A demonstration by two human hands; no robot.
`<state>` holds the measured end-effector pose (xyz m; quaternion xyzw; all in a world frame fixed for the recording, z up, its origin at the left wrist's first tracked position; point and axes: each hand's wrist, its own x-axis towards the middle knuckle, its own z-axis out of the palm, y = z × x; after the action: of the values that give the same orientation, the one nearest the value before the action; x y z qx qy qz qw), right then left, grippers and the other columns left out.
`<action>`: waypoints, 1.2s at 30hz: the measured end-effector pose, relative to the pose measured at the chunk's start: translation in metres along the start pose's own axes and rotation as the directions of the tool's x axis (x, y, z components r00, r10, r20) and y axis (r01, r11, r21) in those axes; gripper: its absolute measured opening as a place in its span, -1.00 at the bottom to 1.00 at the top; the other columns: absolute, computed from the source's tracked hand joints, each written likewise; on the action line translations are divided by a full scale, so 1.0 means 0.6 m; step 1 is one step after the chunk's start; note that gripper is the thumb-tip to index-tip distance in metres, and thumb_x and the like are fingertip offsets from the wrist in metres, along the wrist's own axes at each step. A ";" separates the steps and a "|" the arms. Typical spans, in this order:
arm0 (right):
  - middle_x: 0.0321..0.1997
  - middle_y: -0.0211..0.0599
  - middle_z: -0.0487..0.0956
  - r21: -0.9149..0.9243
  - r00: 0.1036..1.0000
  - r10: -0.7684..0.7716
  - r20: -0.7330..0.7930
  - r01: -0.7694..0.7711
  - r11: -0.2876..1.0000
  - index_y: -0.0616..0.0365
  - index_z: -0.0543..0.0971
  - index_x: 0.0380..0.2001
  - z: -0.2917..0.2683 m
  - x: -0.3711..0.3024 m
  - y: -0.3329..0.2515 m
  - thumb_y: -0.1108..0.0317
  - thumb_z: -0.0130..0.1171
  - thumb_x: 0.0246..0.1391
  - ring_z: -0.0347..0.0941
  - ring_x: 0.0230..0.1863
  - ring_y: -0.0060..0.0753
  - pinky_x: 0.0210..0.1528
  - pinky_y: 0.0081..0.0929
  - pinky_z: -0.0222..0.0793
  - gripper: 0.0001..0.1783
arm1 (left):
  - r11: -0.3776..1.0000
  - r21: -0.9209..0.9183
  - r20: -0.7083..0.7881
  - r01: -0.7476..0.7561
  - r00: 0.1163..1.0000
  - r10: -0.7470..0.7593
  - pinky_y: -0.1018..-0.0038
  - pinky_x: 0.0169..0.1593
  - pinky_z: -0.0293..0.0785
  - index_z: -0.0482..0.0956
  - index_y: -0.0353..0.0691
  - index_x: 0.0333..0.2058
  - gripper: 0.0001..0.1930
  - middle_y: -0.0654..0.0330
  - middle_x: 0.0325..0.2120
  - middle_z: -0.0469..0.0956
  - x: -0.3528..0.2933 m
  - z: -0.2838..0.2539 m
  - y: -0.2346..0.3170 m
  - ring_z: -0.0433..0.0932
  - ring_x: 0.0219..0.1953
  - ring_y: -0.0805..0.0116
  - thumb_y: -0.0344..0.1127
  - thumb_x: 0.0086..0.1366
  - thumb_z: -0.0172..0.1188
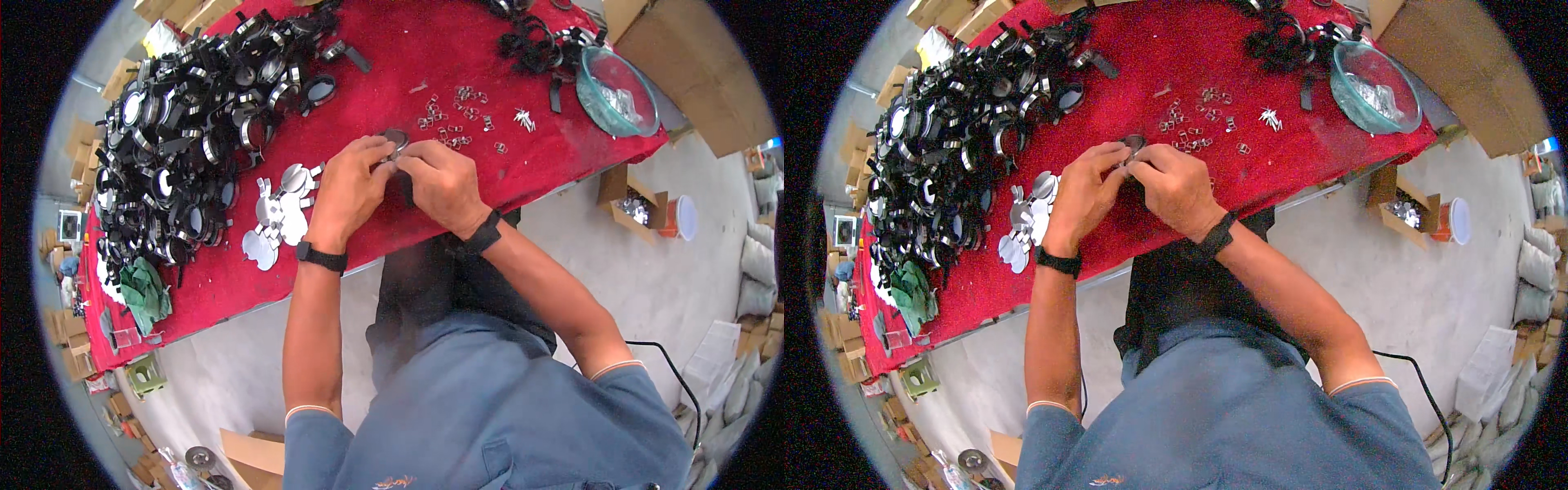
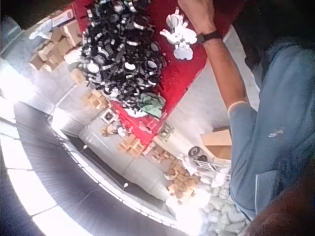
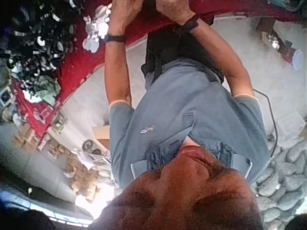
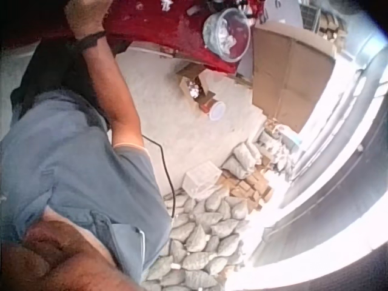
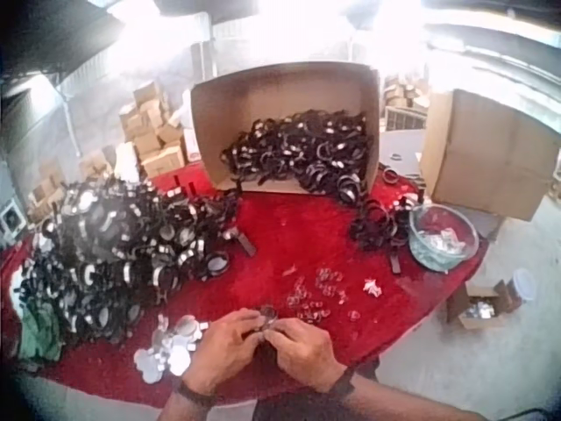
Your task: Assembling metal clips onto black plastic ring components on a red table.
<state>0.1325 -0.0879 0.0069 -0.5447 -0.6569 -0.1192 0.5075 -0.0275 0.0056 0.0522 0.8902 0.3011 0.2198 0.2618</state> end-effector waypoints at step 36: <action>-0.28 0.06 0.73 -0.542 0.713 0.689 0.126 -0.532 0.650 0.13 0.77 -0.31 -0.232 -0.018 0.231 0.36 0.27 0.15 0.70 -0.18 0.21 -0.08 0.09 0.61 -0.85 | 0.976 -0.139 -0.119 0.167 0.976 -0.184 0.29 0.25 0.58 0.79 -0.32 -0.05 -0.69 -0.08 0.02 0.75 0.004 0.024 0.008 0.73 0.11 0.03 -0.51 0.21 0.36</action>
<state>0.3220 -0.1410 0.0069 -0.8530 -0.4547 -0.0026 0.2560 -0.0159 -0.0008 0.0448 0.8251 0.3806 0.2728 0.3163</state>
